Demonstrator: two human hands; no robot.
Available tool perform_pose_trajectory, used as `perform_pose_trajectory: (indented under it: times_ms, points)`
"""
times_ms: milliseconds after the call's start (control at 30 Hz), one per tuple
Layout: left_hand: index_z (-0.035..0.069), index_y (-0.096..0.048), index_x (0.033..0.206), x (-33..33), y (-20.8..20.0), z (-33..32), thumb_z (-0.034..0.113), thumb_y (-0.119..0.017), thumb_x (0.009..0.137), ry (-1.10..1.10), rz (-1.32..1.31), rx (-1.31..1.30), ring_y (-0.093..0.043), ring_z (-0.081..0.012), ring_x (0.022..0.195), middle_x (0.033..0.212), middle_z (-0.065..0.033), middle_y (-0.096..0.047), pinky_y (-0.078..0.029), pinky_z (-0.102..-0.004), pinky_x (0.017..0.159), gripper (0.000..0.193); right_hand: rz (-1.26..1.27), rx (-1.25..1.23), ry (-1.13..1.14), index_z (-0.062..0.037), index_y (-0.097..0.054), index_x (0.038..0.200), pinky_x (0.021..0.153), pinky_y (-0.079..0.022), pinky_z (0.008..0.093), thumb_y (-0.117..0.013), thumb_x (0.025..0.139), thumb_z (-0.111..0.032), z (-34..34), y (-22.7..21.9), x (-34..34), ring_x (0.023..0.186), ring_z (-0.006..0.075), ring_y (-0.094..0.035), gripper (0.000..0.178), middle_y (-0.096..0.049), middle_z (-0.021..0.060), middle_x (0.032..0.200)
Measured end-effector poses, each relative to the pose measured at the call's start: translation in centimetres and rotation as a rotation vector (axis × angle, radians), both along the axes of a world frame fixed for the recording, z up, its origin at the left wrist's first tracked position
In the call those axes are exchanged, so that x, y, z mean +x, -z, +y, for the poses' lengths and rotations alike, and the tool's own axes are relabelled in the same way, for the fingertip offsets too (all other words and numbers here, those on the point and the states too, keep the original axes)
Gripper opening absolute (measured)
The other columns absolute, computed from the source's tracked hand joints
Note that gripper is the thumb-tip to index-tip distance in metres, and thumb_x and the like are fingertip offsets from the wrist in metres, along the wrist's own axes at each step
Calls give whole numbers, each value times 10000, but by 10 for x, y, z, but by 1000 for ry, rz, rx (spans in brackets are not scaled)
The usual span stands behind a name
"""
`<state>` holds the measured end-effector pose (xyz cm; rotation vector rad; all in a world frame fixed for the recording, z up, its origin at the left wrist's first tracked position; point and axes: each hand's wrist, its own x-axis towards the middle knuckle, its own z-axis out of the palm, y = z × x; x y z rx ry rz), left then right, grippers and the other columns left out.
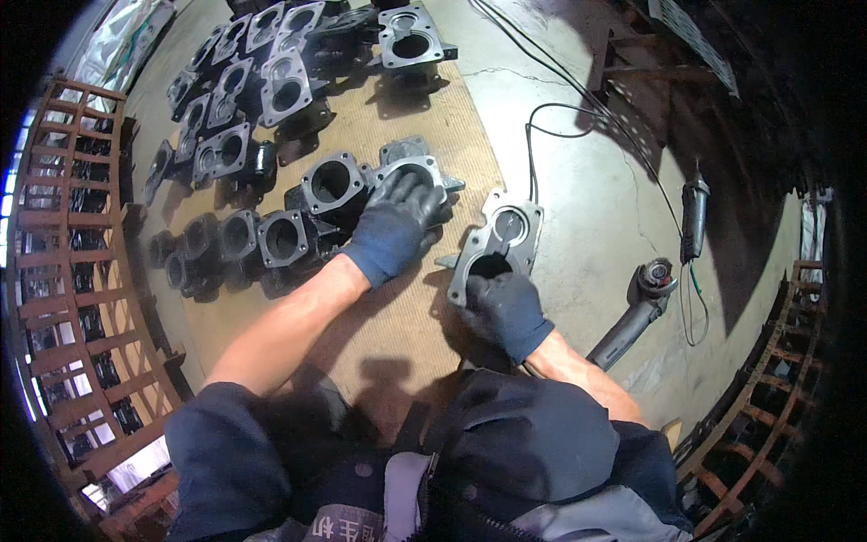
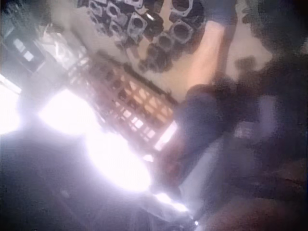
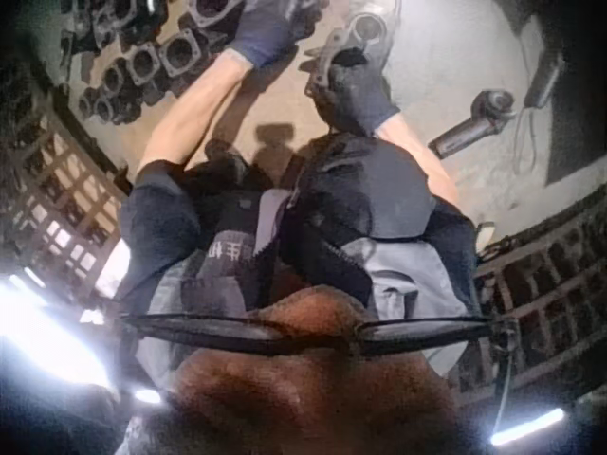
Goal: The person uses a handheld angle grinder to smooth the edges of metal parts laid out on the floor. They work on several parts sequentially, repositioning them as needed, and then place the finished pieces aside.
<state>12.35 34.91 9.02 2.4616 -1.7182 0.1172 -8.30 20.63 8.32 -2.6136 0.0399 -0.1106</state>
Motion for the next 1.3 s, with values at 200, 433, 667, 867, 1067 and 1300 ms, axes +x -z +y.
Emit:
perform_pose_trajectory:
  times_ms: [200,433,667,867,1067,1300]
  points:
    - [15,-600,1282,1,22,-14,265,-700,846,-171,78,-84,-682,-381,855,830,-223,-691,-515,-484,891,512,56,98,-4,-64,-688,883,649,-525,474,-751,788,-258,-1,-20,-2,729,366,-653,225,-667,159,752]
    - [92,-718,850,21,4,-26,250,-684,836,-134,108,144,-687,-401,733,745,-200,-684,-545,-492,648,162,-199,320,246,-4,-739,1053,738,-569,353,-778,832,-206,-58,-63,-2,794,263,-732,301,-746,162,894]
    - [51,-742,993,92,-49,-80,487,-519,994,-350,304,-8,-695,-431,841,877,-265,-704,-540,-514,772,489,-347,88,161,-63,-593,1302,933,-544,447,-819,693,-234,-79,-67,58,1058,374,-659,672,-656,185,1229]
    - [-21,-728,851,102,-87,-104,540,-542,989,-423,461,-133,-655,-385,642,719,-261,-652,-509,-452,642,607,-432,223,52,-61,-538,1347,899,-542,449,-829,678,-196,-113,-43,126,1051,390,-635,743,-622,207,1214]
    - [-40,-733,849,106,-102,-116,398,-486,1032,-375,530,-71,-691,-375,757,794,-267,-677,-524,-444,745,535,-273,65,-10,-24,-615,1203,837,-570,425,-802,686,-139,-121,-20,133,965,373,-675,561,-670,199,1102]
    - [1,-745,981,136,-89,-121,373,-471,1050,-206,406,151,-694,-327,643,815,-228,-689,-548,-440,666,467,-155,-97,-142,-88,-684,1161,702,-564,392,-781,700,-129,-128,-27,141,806,316,-685,473,-696,123,925]
